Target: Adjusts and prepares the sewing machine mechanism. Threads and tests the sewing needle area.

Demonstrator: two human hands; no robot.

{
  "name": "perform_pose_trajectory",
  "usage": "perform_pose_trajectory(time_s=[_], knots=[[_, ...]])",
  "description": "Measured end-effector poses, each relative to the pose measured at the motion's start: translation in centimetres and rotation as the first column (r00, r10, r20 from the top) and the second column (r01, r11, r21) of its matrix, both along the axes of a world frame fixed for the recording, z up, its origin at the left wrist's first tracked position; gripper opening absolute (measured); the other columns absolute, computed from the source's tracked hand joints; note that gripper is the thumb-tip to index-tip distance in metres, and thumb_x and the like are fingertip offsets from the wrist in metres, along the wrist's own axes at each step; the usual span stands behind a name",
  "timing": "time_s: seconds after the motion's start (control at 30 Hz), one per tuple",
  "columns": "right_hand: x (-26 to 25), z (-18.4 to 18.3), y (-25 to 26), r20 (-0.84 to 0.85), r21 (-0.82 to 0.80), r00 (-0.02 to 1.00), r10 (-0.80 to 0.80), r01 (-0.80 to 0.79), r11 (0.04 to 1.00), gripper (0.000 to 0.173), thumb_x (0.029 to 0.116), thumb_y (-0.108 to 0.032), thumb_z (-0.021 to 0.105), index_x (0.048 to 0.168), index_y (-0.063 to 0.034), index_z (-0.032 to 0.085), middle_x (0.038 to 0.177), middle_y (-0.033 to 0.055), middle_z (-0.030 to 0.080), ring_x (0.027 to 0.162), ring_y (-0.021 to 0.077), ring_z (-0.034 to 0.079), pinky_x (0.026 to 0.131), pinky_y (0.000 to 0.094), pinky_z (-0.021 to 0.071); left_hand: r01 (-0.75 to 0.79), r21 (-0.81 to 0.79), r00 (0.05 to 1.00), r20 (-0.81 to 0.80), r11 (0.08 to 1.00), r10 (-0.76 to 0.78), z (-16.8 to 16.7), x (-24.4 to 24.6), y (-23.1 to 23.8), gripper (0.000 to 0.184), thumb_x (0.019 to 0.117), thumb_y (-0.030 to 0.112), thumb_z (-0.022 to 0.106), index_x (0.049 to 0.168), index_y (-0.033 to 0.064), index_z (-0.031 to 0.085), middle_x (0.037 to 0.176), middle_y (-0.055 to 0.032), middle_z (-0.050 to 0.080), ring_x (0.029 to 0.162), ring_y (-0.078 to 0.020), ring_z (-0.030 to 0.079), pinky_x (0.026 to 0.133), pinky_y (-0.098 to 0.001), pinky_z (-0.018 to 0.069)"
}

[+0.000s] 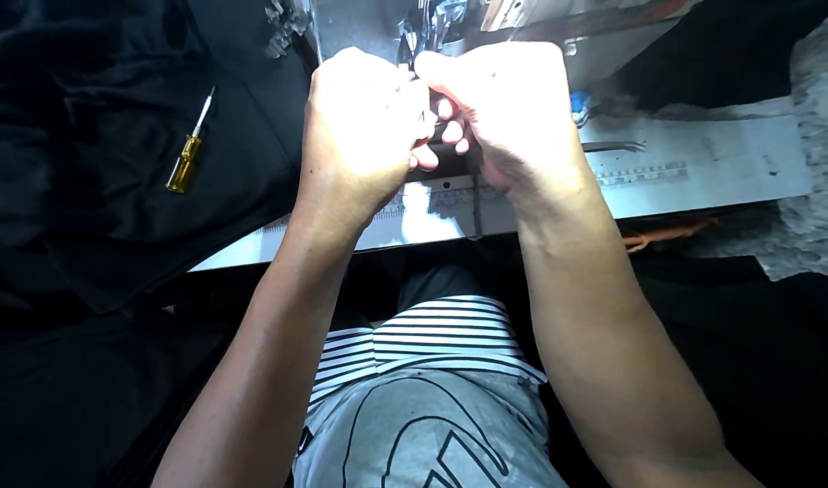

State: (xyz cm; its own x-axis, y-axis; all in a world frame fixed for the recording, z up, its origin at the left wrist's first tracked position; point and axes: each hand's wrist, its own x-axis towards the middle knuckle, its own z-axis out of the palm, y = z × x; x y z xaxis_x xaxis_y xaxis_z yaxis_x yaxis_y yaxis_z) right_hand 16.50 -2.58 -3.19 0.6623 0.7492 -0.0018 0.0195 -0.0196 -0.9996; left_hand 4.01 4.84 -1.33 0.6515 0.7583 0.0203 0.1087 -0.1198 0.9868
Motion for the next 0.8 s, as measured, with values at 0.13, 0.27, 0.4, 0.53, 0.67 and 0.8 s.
perform_pose_trajectory(time_s=[0.13,0.27,0.4,0.53,0.67,0.8], knots=[[0.01,0.24,0.01,-0.007,-0.014,1.0,0.007,-0.007,1.0,0.029,0.0972,-0.014,0.071,0.069,-0.008,0.067,0.056,-0.0025,0.061,0.044,0.0043,0.056,0.041,0.0184,0.0479,-0.006,0.011,1.0,0.008,1.0,0.006,-0.09,0.0,0.0,0.007,0.0944,-0.002,0.066,0.091,0.0021,0.061,0.066,-0.0024,0.065,0.051,-0.0114,0.066,0.047,-0.0248,0.06],[0.03,0.35,0.0,-0.004,-0.024,1.0,0.01,-0.01,1.0,0.028,0.0978,-0.014,0.071,0.071,-0.0078,0.068,0.057,-0.003,0.062,0.044,0.0039,0.055,0.041,0.018,0.0472,0.002,-0.005,1.0,0.019,1.0,-0.002,0.02,-0.04,0.0,0.006,0.0961,0.0,0.066,0.093,0.0015,0.061,0.066,-0.0028,0.065,0.051,-0.0119,0.067,0.047,-0.0249,0.0601],[0.0,0.13,0.05,-0.008,-0.018,1.0,-0.004,0.004,1.0,0.025,0.0969,-0.013,0.071,0.073,-0.0077,0.069,0.058,-0.0035,0.062,0.044,0.0032,0.054,0.04,0.0174,0.0458,0.015,-0.015,0.999,0.029,1.0,-0.015,-0.03,-0.05,0.08,0.007,0.0961,-0.001,0.065,0.092,0.0017,0.06,0.066,-0.0029,0.065,0.051,-0.0122,0.067,0.047,-0.0254,0.06],[0.04,-0.1,0.1,-0.01,0.004,1.0,-0.001,0.001,1.0,0.025,0.0966,-0.013,0.071,0.072,-0.0081,0.068,0.058,-0.0032,0.061,0.044,0.0031,0.054,0.04,0.0172,0.0454,0.007,-0.011,0.999,0.032,1.0,-0.007,-0.05,-0.04,0.05,0.008,0.0959,-0.002,0.065,0.091,0.0015,0.06,0.066,-0.0029,0.065,0.052,-0.0121,0.067,0.047,-0.0249,0.0598],[0.0,-0.2,0.07,-0.022,0.014,1.0,-0.008,0.009,1.0,0.023,0.0965,-0.012,0.072,0.074,-0.0073,0.069,0.059,-0.0029,0.062,0.045,0.0027,0.054,0.04,0.0169,0.0445,-0.006,-0.027,0.999,0.033,1.0,0.007,-0.06,0.06,-0.03,0.007,0.0962,-0.001,0.066,0.093,0.0013,0.06,0.066,-0.0028,0.064,0.051,-0.0117,0.066,0.047,-0.025,0.0598],[-0.09,-0.15,0.08,-0.041,0.027,0.999,-0.013,0.014,1.0,0.021,0.0959,-0.01,0.072,0.076,-0.0064,0.069,0.06,-0.0026,0.063,0.045,0.0025,0.054,0.04,0.0162,0.0449,-0.007,-0.015,0.999,0.039,1.0,0.008,-0.09,0.07,-0.06,0.009,0.0956,-0.002,0.066,0.091,0.002,0.059,0.066,-0.0024,0.065,0.052,-0.0108,0.066,0.047,-0.0236,0.0591]])
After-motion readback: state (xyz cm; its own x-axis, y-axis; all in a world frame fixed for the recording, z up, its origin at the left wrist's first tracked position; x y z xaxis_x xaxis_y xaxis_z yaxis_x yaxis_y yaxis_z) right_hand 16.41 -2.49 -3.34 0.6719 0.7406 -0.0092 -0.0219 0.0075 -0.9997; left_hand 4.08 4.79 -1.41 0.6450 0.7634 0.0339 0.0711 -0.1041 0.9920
